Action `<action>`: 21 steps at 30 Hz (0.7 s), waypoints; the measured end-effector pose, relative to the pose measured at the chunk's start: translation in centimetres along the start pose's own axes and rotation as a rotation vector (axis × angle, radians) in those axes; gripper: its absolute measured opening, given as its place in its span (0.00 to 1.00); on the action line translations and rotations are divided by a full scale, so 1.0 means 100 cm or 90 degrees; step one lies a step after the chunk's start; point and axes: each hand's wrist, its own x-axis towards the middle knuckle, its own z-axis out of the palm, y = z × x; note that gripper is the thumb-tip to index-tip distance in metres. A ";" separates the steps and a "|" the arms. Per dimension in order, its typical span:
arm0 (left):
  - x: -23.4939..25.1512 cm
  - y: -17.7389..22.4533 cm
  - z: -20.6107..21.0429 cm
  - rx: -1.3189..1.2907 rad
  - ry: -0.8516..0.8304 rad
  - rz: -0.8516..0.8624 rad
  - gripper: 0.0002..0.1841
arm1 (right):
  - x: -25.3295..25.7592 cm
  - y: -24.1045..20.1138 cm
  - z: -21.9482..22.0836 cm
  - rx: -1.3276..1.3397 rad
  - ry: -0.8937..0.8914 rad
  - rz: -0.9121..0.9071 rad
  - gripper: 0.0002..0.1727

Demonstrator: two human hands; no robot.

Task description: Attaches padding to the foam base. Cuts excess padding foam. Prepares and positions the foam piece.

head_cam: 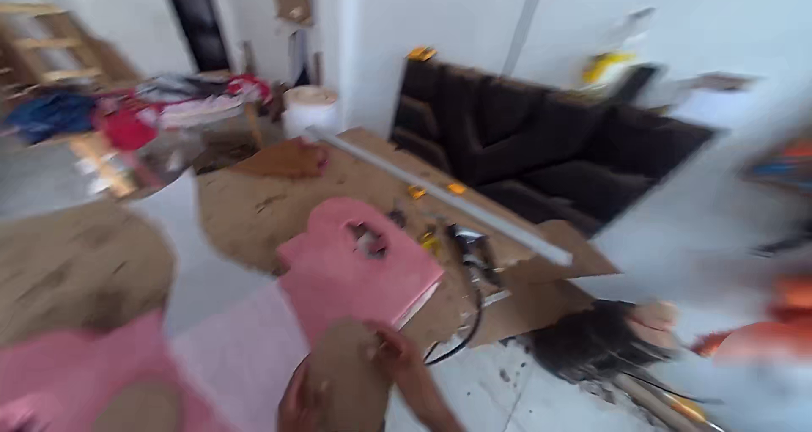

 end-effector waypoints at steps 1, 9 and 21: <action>-0.004 -0.002 -0.002 -0.026 0.025 -0.022 0.27 | -0.001 0.004 -0.001 0.016 -0.007 0.005 0.26; -0.041 -0.042 -0.068 0.284 0.281 -0.001 0.24 | 0.058 0.036 -0.002 0.073 -0.029 0.113 0.22; -0.016 -0.036 -0.052 0.428 0.526 -0.332 0.47 | 0.170 0.093 -0.001 0.005 -0.252 0.178 0.19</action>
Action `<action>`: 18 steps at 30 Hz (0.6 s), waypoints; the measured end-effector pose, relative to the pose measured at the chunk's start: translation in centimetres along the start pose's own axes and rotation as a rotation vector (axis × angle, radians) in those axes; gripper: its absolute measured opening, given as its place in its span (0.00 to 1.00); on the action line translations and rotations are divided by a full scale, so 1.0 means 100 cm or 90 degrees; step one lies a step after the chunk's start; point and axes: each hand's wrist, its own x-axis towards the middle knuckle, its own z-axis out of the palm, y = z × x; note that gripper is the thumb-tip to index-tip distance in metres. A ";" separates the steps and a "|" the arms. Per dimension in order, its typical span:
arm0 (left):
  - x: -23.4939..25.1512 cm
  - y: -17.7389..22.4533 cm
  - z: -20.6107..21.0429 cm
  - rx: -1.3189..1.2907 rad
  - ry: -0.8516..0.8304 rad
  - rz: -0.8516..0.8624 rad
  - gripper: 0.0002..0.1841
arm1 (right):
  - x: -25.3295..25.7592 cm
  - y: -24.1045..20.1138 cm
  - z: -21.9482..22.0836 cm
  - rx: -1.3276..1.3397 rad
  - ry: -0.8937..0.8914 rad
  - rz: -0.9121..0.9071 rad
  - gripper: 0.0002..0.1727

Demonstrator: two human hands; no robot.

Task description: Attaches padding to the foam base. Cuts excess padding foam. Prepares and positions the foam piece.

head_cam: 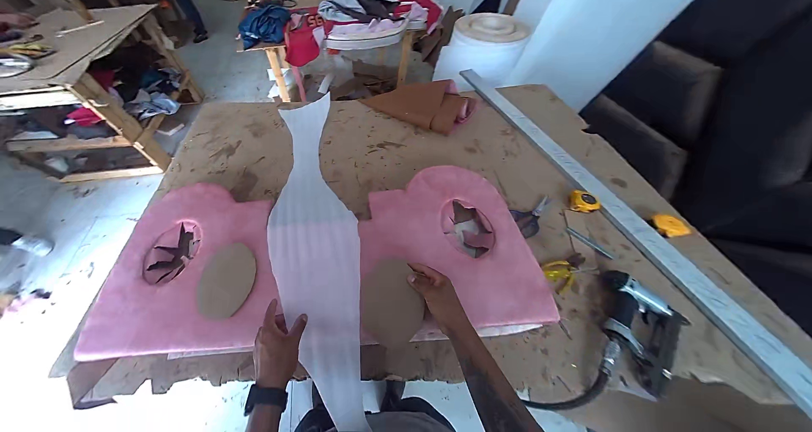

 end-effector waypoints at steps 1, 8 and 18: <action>0.002 0.003 0.005 0.005 -0.004 -0.022 0.44 | 0.006 0.001 -0.002 -0.004 -0.020 0.004 0.19; -0.010 0.028 0.018 -0.310 0.021 -0.037 0.21 | 0.025 -0.003 -0.011 -0.017 -0.121 0.044 0.19; -0.011 0.097 0.016 -0.614 -0.042 0.027 0.24 | 0.056 -0.017 0.027 -0.063 -0.244 0.063 0.19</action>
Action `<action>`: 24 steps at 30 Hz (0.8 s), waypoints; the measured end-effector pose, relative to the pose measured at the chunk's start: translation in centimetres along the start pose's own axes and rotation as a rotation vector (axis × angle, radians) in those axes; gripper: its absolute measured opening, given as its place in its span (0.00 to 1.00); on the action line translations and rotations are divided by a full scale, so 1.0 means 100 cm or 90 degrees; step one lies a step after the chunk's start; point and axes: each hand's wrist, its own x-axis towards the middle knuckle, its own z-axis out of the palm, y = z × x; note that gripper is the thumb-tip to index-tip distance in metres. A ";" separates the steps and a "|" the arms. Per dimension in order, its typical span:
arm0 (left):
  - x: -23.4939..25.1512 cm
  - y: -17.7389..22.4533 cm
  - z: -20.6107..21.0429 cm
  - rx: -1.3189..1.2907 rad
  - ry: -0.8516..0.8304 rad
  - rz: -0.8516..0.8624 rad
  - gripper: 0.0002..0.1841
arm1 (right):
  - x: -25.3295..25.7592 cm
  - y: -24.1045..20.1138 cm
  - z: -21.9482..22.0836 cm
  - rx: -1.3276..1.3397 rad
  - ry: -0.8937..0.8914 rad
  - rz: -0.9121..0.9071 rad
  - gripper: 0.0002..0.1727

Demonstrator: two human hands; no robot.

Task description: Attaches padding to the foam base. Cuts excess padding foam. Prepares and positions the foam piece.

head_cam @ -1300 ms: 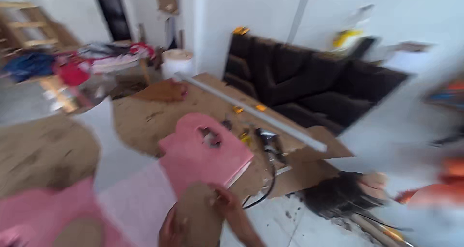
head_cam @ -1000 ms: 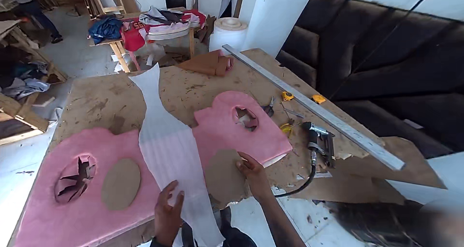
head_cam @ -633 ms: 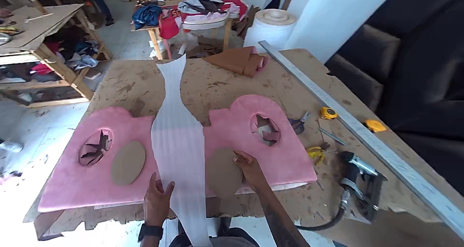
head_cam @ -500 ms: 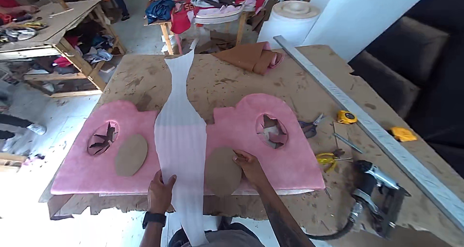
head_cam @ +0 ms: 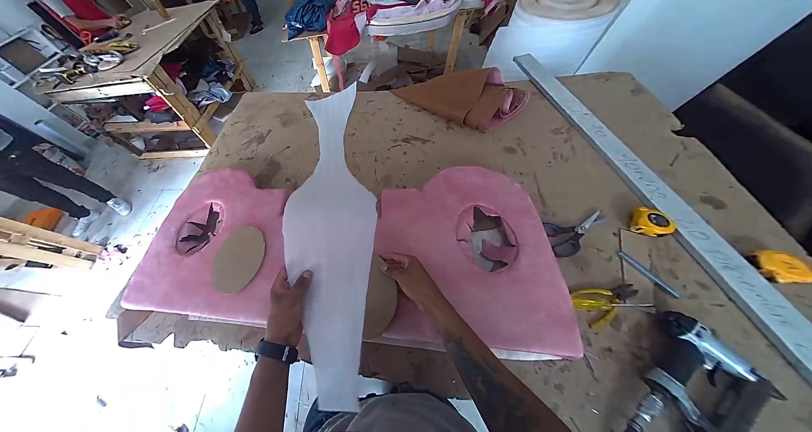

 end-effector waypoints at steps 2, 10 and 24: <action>0.008 -0.017 0.008 0.067 0.003 0.006 0.25 | 0.004 -0.002 0.005 -0.018 -0.016 -0.002 0.18; 0.002 -0.070 -0.005 0.291 -0.042 -0.076 0.26 | -0.002 0.002 0.009 -0.010 -0.005 -0.013 0.15; 0.011 -0.038 -0.037 0.156 -0.091 -0.155 0.27 | -0.007 -0.016 0.055 0.230 -0.001 -0.017 0.12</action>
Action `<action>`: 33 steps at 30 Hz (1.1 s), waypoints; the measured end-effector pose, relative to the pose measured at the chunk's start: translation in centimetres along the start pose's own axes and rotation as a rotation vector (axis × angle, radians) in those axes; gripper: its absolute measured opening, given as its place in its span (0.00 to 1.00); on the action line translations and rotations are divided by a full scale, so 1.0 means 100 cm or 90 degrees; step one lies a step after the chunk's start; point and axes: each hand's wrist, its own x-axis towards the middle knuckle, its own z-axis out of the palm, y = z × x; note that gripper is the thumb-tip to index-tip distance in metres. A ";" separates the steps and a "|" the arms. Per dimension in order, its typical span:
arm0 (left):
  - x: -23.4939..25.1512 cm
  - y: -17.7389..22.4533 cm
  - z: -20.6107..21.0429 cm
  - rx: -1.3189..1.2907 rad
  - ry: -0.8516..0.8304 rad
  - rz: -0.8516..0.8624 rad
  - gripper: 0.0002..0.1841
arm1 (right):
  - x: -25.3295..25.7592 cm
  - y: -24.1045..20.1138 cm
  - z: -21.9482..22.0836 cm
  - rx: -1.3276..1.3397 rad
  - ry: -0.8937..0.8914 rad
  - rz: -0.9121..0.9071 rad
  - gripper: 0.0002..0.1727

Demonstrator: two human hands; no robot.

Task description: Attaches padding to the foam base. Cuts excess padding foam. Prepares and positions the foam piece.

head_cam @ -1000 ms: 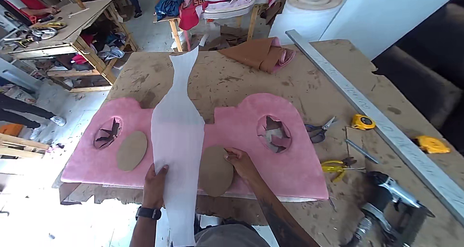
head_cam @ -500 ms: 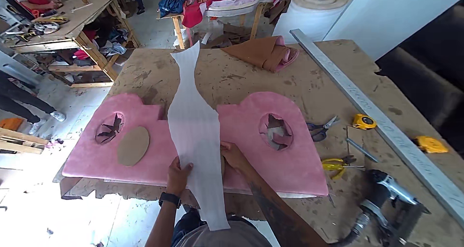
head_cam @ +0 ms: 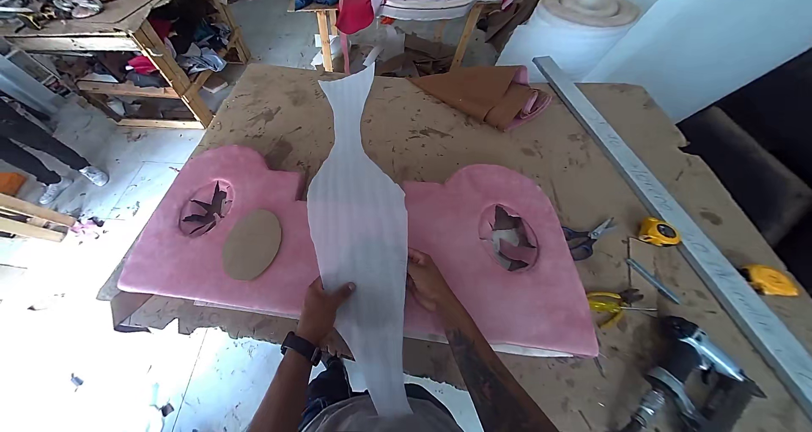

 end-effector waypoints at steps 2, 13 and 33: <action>-0.008 0.028 -0.006 0.016 0.034 0.059 0.26 | -0.002 -0.001 0.005 0.015 0.016 0.001 0.14; -0.036 0.111 0.039 0.659 0.196 0.438 0.19 | -0.055 -0.026 0.004 0.065 0.045 -0.082 0.19; 0.004 -0.007 0.062 0.629 0.167 0.411 0.59 | -0.099 0.015 -0.076 -0.512 0.255 -0.085 0.16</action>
